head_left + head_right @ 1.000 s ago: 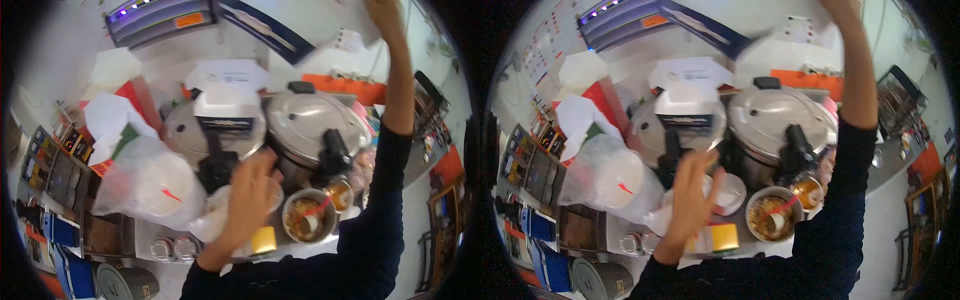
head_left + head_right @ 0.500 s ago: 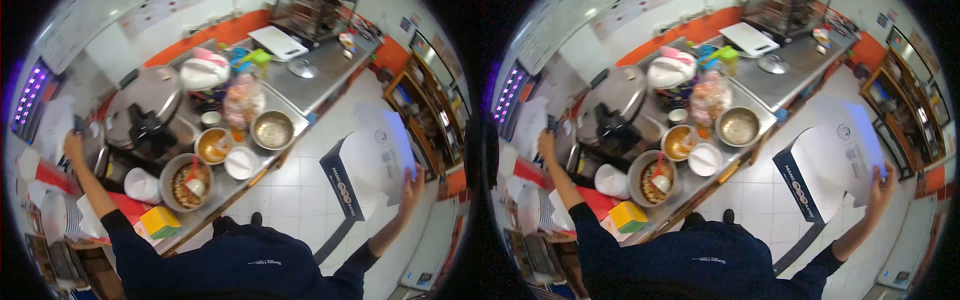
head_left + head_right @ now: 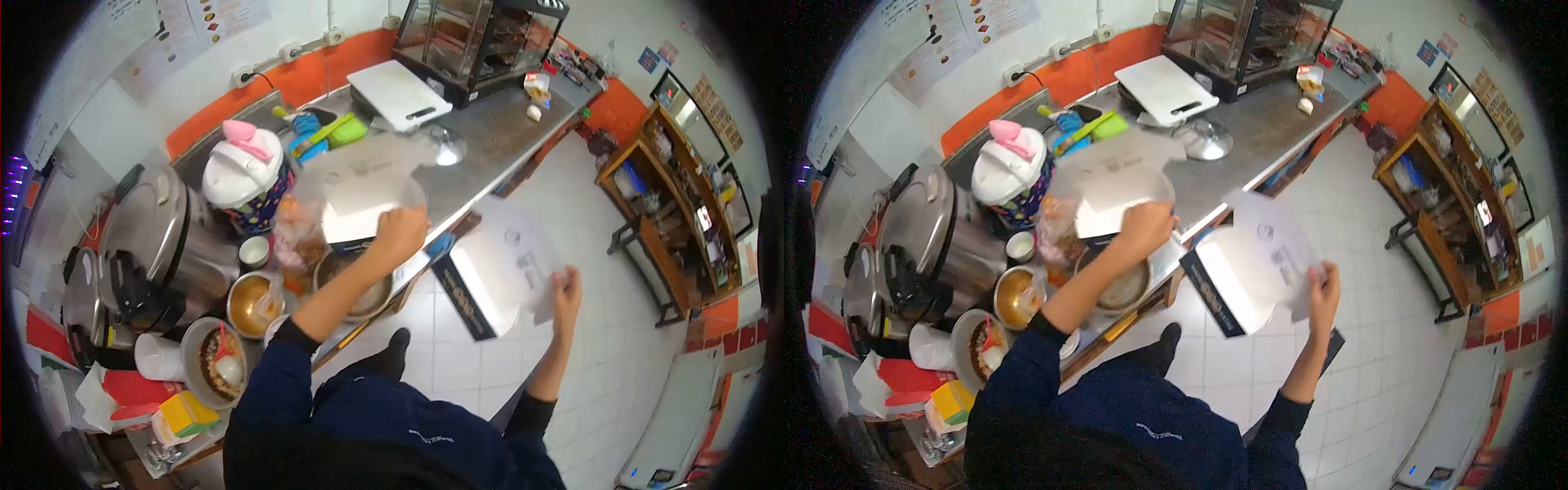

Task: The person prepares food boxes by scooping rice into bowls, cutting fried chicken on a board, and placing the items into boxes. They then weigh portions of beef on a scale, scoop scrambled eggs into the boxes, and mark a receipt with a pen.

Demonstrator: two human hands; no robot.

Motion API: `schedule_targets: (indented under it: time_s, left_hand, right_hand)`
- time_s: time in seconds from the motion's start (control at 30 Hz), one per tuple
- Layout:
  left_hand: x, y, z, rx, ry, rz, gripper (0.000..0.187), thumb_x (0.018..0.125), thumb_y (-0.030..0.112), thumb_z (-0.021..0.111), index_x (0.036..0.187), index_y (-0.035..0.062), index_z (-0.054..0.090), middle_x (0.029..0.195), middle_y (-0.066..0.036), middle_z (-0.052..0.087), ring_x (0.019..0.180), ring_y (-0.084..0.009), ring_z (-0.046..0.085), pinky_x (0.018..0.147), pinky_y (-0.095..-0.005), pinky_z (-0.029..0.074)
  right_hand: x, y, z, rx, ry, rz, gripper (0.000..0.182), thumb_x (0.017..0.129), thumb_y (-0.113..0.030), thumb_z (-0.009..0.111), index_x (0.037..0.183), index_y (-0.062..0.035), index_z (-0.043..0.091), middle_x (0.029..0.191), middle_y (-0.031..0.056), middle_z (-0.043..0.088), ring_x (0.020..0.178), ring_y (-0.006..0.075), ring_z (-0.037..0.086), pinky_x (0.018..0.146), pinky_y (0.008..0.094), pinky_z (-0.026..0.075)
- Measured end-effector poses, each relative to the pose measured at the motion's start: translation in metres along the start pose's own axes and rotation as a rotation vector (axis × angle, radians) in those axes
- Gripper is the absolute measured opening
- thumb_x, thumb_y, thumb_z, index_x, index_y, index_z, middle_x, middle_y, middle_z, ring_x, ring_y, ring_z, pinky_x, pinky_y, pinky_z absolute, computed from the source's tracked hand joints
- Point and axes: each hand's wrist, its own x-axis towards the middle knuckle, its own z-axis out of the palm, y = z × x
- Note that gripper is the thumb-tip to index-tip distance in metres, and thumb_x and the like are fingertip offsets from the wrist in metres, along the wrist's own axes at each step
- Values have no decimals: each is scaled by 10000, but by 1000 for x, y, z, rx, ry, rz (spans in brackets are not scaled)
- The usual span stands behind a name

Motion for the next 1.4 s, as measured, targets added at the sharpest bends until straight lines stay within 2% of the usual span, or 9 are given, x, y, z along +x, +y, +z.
schedule_targets:
  time_s: [0.3,0.5,0.63,0.77,0.83,0.97,1.1,1.2,1.4]
  left_hand:
    - [154,-83,160,175,-150,-230,340,799,337,622,945,30,615,884,-200,626,848,-322,626,704,-427,507]
    - [106,-52,38,-116,448,-195,468,805,320,631,1143,6,547,1046,-182,597,972,-327,575,841,-406,464]
    - [6,-69,-97,411,940,-300,365,844,182,586,1171,30,530,1068,-155,589,982,-330,548,872,-400,423]
    - [-141,-131,-205,906,1226,-610,426,914,248,502,1276,37,429,1179,-193,524,1090,-358,478,938,-424,358]
    - [-222,-183,-235,1052,1222,-804,480,923,285,479,1313,25,378,1172,-225,513,1066,-383,479,925,-432,361]
    - [-304,-230,-269,322,1069,-1027,506,933,355,464,1311,27,394,1028,-198,592,960,-322,558,872,-373,405]
    - [-326,-273,-289,146,1138,-747,376,940,364,464,1151,77,584,1045,-93,632,946,-168,580,857,-291,423]
    - [-307,-271,-295,133,1265,-887,164,887,200,581,977,63,567,606,45,413,504,-50,305,466,-233,249]
    - [-272,-241,-373,7,1200,-686,535,766,385,704,1102,34,478,693,-85,595,616,-156,548,603,-300,435]
  right_hand:
    - [79,49,38,-168,-197,-5,184,845,-102,619,983,4,559,730,52,567,667,111,515,591,268,428]
    - [146,77,173,-22,-469,-503,143,823,44,521,942,-20,567,875,148,578,805,316,570,694,340,464]
    - [178,99,280,-8,-605,-895,206,768,12,584,966,-49,588,902,143,584,824,314,547,728,384,440]
    - [165,33,289,-105,-412,-739,381,776,-175,678,1128,-72,575,1123,161,526,1035,333,475,877,396,371]
    - [144,24,281,192,-552,-498,330,917,-260,506,1141,-23,553,878,149,547,793,252,530,699,335,423]
    - [62,29,274,158,-849,-628,705,934,-569,208,978,-2,624,516,-6,338,444,115,345,425,289,253]
    - [-32,-37,275,300,-1176,-341,696,926,-576,238,875,-5,632,444,-30,320,385,88,319,406,259,236]
    - [-91,-68,314,520,-1317,-198,620,944,-514,275,820,-14,621,451,-30,371,382,89,358,403,248,243]
    - [-143,-254,392,323,-1483,-842,125,847,-185,614,823,-64,632,584,118,535,484,232,550,468,318,415]
